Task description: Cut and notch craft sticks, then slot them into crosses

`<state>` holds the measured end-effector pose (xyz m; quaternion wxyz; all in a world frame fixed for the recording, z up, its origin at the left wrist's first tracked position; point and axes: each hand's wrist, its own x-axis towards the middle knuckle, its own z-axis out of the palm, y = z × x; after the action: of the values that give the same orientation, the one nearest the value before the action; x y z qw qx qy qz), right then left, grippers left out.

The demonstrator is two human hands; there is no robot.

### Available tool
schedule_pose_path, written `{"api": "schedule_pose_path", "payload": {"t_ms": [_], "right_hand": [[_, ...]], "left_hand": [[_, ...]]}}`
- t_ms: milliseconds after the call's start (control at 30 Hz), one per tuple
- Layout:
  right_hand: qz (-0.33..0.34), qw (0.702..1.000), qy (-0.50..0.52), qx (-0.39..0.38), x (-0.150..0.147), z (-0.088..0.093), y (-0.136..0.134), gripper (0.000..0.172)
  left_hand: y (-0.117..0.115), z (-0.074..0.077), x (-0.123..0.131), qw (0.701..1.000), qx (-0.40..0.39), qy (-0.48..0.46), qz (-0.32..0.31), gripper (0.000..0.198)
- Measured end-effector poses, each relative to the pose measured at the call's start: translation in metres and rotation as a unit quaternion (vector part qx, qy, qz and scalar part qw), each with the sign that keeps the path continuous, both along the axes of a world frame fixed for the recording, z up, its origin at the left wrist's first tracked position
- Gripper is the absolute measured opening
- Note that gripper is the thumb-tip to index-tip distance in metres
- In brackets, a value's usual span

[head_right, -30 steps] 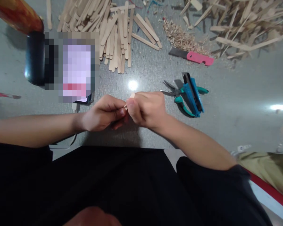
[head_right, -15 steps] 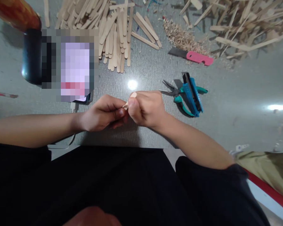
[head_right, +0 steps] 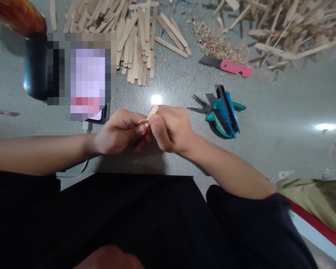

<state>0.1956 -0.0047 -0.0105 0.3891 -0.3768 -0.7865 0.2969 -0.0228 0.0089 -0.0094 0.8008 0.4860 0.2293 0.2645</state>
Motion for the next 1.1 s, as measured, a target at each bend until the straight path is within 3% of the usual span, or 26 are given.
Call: {"api": "schedule_pose_path", "payload": {"t_ms": [100, 200, 267, 433, 600, 733, 800, 867, 900, 933, 1000, 1100], "right_hand": [[0.01, 0.999, 0.027, 0.016, 0.012, 0.005, 0.008, 0.05], [0.028, 0.996, -0.05, 0.071, 0.029, 0.004, 0.02, 0.035], [0.049, 0.993, -0.082, 0.075, 0.037, 0.001, 0.025, 0.035], [0.045, 0.997, -0.049, 0.032, 0.038, 0.006, 0.022, 0.033], [0.054, 0.996, -0.066, -0.008, 0.023, 0.018, 0.006, 0.039], [0.014, 0.997, -0.063, -0.03, 0.016, 0.014, 0.004, 0.035], [-0.063, 0.995, -0.044, 0.055, 0.018, 0.008, 0.01, 0.026], [-0.137, 0.968, -0.022, 0.21, 0.022, 0.005, 0.014, 0.025], [-0.152, 0.942, -0.01, 0.298, 0.024, 0.005, 0.014, 0.025], [-0.12, 0.931, -0.02, 0.345, 0.025, 0.005, 0.013, 0.025], [-0.008, 0.948, -0.083, 0.306, 0.025, 0.008, 0.005, 0.018], [-0.074, 0.959, -0.095, 0.256, 0.015, 0.011, -0.01, 0.037]], "left_hand": [[-0.002, -0.002, 0.0, 0.999, -0.019, -0.027, 0.043, 0.06], [-0.002, -0.004, 0.001, 0.996, -0.035, -0.056, 0.062, 0.059], [-0.001, -0.006, 0.002, 0.995, -0.044, -0.069, 0.06, 0.058], [0.005, -0.008, -0.001, 0.993, -0.088, -0.078, 0.023, 0.057], [0.007, 0.002, -0.006, 0.997, -0.062, -0.004, -0.036, 0.057], [0.003, 0.004, -0.005, 0.999, -0.039, 0.023, -0.007, 0.057], [-0.001, 0.001, -0.004, 0.999, -0.002, 0.026, 0.025, 0.055], [-0.007, -0.002, -0.003, 0.993, 0.082, 0.041, 0.069, 0.048], [-0.009, -0.003, -0.003, 0.984, 0.146, 0.05, 0.088, 0.045], [-0.011, -0.005, -0.003, 0.969, 0.211, 0.066, 0.107, 0.041], [-0.014, -0.007, -0.004, 0.928, 0.332, 0.1, 0.137, 0.036], [-0.015, -0.012, -0.005, 0.858, 0.449, 0.165, 0.189, 0.033]]}}
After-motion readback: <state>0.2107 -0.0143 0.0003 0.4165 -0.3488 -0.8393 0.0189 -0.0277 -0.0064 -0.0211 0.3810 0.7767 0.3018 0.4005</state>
